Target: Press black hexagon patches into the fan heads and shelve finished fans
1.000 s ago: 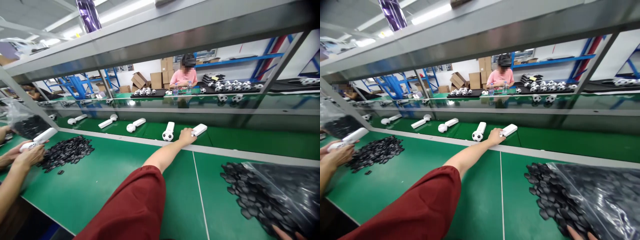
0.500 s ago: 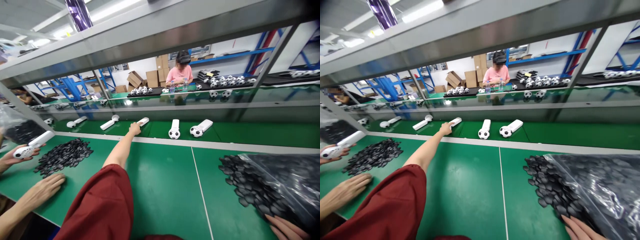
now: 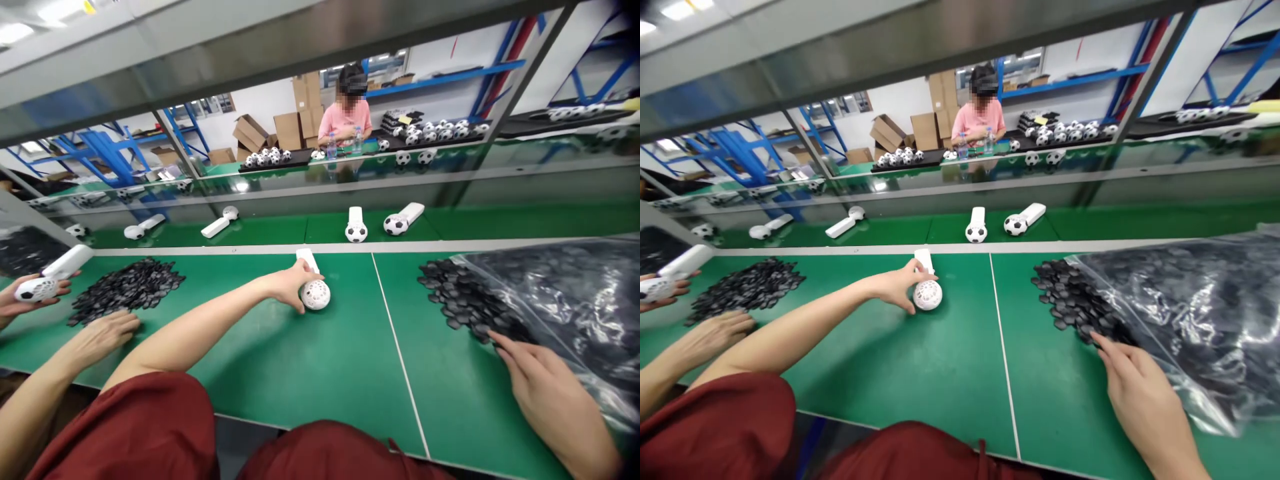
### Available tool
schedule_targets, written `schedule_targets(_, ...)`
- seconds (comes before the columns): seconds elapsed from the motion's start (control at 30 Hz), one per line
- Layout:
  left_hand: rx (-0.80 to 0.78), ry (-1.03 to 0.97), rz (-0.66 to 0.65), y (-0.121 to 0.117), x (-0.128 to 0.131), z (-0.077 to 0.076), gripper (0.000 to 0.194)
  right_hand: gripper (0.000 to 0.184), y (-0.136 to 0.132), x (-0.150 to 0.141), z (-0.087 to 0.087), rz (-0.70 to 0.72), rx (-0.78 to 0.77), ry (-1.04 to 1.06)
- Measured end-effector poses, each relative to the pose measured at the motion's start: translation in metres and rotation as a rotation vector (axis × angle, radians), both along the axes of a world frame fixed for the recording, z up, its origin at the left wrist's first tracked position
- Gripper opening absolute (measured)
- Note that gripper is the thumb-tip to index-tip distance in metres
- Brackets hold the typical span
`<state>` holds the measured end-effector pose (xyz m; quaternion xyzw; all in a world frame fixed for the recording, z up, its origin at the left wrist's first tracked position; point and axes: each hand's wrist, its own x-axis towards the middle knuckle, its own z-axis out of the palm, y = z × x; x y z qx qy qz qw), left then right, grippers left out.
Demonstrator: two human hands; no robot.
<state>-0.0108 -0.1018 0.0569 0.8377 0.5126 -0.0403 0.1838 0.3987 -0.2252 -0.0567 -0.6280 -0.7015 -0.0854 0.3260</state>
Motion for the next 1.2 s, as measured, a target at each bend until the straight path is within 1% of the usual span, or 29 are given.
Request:
schedule_targets(0.03, 0.057, 0.036, -0.098, -0.005, 0.005, 0.001, 0.082, 0.027, -0.001, -0.001, 0.004, 0.007, -0.021, -0.033)
schedule_targets(0.07, 0.143, 0.065, -0.189, -0.006, 0.009, 0.002, 0.076, 0.025, -0.001, -0.002, 0.007, 0.021, -0.047, -0.057)
schedule_targets(0.13, 0.293, 0.079, -0.332, -0.003, 0.018, 0.002, 0.056, 0.022, -0.003, -0.002, 0.011, 0.038, -0.073, -0.06)
schedule_targets(0.17, 0.316, 0.073, -0.388, -0.001, 0.024, 0.002, 0.046, 0.02, -0.004, -0.002, 0.012, 0.05, -0.102, -0.044)
schedule_targets(0.2, 0.3, 0.071, -0.427, -0.001, 0.03, 0.0, 0.04, 0.019, -0.005, -0.004, 0.014, 0.053, -0.129, -0.016)
schedule_targets(0.23, 0.263, 0.07, -0.432, -0.002, 0.038, -0.003, 0.038, 0.02, -0.007, -0.007, 0.015, 0.05, -0.155, 0.022)
schedule_targets(0.27, 0.219, 0.063, -0.4, -0.006, 0.047, -0.007, 0.039, 0.023, -0.009, -0.011, 0.017, 0.048, -0.181, 0.074)
schedule_targets(0.33, 0.152, 0.018, -0.273, -0.02, 0.066, -0.016, 0.045, 0.03, -0.012, -0.025, 0.024, 0.077, -0.243, 0.199)
schedule_targets(0.4, 0.128, -0.067, -0.171, -0.038, 0.085, -0.024, 0.051, 0.033, -0.015, -0.044, 0.035, 0.175, -0.324, 0.312)
schedule_targets(0.43, 0.129, -0.11, -0.146, -0.047, 0.093, -0.027, 0.054, 0.032, -0.016, -0.054, 0.041, 0.242, -0.374, 0.343)
schedule_targets(0.5, 0.131, -0.165, -0.128, -0.061, 0.106, -0.03, 0.063, 0.027, -0.018, -0.072, 0.052, 0.344, -0.438, 0.404)
schedule_targets(0.57, 0.114, -0.174, -0.1, -0.069, 0.113, -0.03, 0.068, 0.022, -0.019, -0.085, 0.059, 0.392, -0.494, 0.498)
schedule_targets(0.63, 0.093, -0.166, -0.077, -0.07, 0.116, -0.029, 0.069, 0.018, -0.019, -0.094, 0.062, 0.406, -0.507, 0.559)
schedule_targets(0.7, 0.109, -0.202, -0.098, -0.069, 0.116, -0.028, 0.073, 0.016, -0.019, -0.099, 0.063, 0.393, -0.432, 0.528)
schedule_targets(0.77, 0.141, -0.266, -0.148, -0.067, 0.115, -0.029, 0.076, 0.015, -0.019, -0.104, 0.063, 0.357, -0.337, 0.478)
schedule_targets(0.8, 0.148, -0.294, -0.17, -0.067, 0.114, -0.03, 0.077, 0.014, -0.018, -0.107, 0.063, 0.342, -0.314, 0.48)
schedule_targets(0.9, 0.128, -0.336, -0.192, -0.065, 0.113, -0.032, 0.074, 0.012, -0.016, -0.115, 0.062, 0.338, -0.332, 0.557)
schedule_targets(1.0, 0.129, -0.354, -0.187, -0.064, 0.113, -0.034, 0.068, 0.01, -0.011, -0.121, 0.059, 0.348, -0.332, 0.575)
schedule_targets(1.1, 0.132, -0.369, -0.18, -0.063, 0.114, -0.034, 0.062, 0.009, -0.006, -0.121, 0.056, 0.357, -0.322, 0.601)
schedule_targets(1.2, 0.129, -0.406, -0.181, -0.061, 0.114, -0.035, 0.06, 0.009, -0.002, -0.12, 0.052, 0.348, -0.364, 0.694)
